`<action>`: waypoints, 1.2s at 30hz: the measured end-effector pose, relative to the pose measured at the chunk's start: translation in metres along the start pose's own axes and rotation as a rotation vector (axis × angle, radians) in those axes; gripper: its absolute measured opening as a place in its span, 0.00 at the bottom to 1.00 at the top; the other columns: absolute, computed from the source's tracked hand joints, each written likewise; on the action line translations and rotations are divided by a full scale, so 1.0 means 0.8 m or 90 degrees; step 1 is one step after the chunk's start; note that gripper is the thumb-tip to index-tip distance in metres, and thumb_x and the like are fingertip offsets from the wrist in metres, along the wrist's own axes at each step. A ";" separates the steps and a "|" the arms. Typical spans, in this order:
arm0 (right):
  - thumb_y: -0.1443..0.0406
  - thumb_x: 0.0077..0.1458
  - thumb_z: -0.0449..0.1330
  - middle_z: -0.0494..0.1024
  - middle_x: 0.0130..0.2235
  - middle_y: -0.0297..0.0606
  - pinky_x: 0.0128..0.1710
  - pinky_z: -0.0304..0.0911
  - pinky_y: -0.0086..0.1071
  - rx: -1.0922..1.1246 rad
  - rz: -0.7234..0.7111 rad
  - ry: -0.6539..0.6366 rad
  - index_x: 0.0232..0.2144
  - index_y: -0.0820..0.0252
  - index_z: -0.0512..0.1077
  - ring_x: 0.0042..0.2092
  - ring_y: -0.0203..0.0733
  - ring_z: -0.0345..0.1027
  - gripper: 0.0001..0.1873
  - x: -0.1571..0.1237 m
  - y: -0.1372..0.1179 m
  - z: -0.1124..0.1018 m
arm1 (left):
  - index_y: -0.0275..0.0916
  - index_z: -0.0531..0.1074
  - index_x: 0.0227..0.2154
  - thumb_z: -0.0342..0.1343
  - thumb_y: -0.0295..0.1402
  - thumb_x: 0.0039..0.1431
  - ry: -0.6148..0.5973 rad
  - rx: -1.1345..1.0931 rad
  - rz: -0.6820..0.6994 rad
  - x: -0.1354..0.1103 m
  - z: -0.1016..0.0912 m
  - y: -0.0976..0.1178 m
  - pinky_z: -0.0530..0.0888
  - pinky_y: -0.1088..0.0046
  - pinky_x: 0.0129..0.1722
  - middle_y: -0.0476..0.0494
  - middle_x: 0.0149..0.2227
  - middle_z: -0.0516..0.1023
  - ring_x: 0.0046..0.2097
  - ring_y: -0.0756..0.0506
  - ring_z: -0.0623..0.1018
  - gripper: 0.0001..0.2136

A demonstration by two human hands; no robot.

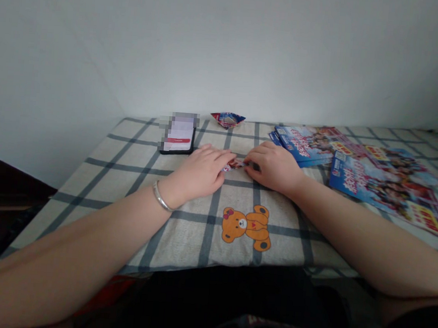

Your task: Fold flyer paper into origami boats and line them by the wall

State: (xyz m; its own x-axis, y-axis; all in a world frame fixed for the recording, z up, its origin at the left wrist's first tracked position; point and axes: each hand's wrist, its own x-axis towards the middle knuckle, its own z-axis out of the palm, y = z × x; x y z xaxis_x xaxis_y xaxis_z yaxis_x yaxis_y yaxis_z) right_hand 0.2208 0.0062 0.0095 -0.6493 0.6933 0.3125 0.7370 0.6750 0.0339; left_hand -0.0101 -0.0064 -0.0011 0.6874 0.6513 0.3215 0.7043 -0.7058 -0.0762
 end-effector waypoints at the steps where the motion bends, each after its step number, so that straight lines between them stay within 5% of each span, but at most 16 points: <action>1: 0.62 0.62 0.55 0.81 0.43 0.44 0.48 0.60 0.41 -0.006 -0.001 -0.002 0.41 0.62 0.80 0.46 0.49 0.67 0.14 0.000 -0.001 -0.001 | 0.34 0.66 0.60 0.52 0.29 0.60 0.008 0.011 -0.029 0.000 -0.002 0.002 0.61 0.51 0.66 0.35 0.60 0.72 0.60 0.38 0.72 0.24; 9: 0.63 0.64 0.55 0.81 0.42 0.45 0.47 0.58 0.43 -0.076 -0.019 0.020 0.39 0.62 0.80 0.48 0.53 0.66 0.14 -0.001 -0.006 -0.002 | 0.35 0.74 0.53 0.51 0.30 0.62 0.052 0.031 -0.059 0.002 -0.009 0.003 0.63 0.50 0.64 0.38 0.45 0.80 0.51 0.38 0.77 0.18; 15: 0.64 0.62 0.56 0.81 0.44 0.43 0.44 0.60 0.39 0.017 -0.045 0.040 0.40 0.62 0.81 0.44 0.48 0.68 0.14 -0.002 -0.003 0.005 | 0.35 0.74 0.52 0.50 0.34 0.67 0.101 -0.027 -0.067 0.002 -0.007 0.003 0.71 0.56 0.55 0.38 0.45 0.81 0.49 0.38 0.77 0.16; 22: 0.63 0.64 0.55 0.82 0.36 0.42 0.38 0.58 0.36 0.054 -0.069 0.049 0.46 0.61 0.80 0.38 0.45 0.69 0.16 -0.002 -0.010 0.003 | 0.39 0.73 0.46 0.57 0.34 0.65 0.163 -0.091 -0.170 0.003 -0.002 0.003 0.56 0.46 0.66 0.44 0.45 0.81 0.50 0.40 0.77 0.09; 28: 0.65 0.64 0.53 0.82 0.37 0.42 0.41 0.61 0.36 0.117 -0.089 0.064 0.48 0.61 0.79 0.38 0.44 0.70 0.17 -0.001 -0.011 0.005 | 0.38 0.72 0.41 0.57 0.30 0.63 0.169 -0.187 -0.157 0.006 -0.001 0.003 0.72 0.58 0.52 0.44 0.42 0.80 0.45 0.41 0.78 0.05; 36: 0.68 0.60 0.53 0.82 0.38 0.44 0.43 0.62 0.36 0.152 -0.070 0.064 0.49 0.63 0.78 0.39 0.44 0.70 0.19 0.002 -0.007 0.012 | 0.37 0.70 0.42 0.53 0.25 0.65 0.165 -0.270 -0.150 0.006 0.003 0.002 0.74 0.65 0.47 0.44 0.42 0.77 0.45 0.45 0.77 0.05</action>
State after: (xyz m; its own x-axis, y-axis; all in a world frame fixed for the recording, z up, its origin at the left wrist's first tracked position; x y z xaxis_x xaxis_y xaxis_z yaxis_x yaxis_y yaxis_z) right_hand 0.2141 0.0058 0.0004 -0.6929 0.5918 0.4119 0.5898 0.7938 -0.1485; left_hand -0.0056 -0.0037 -0.0023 0.4160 0.7532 0.5096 0.6641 -0.6344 0.3956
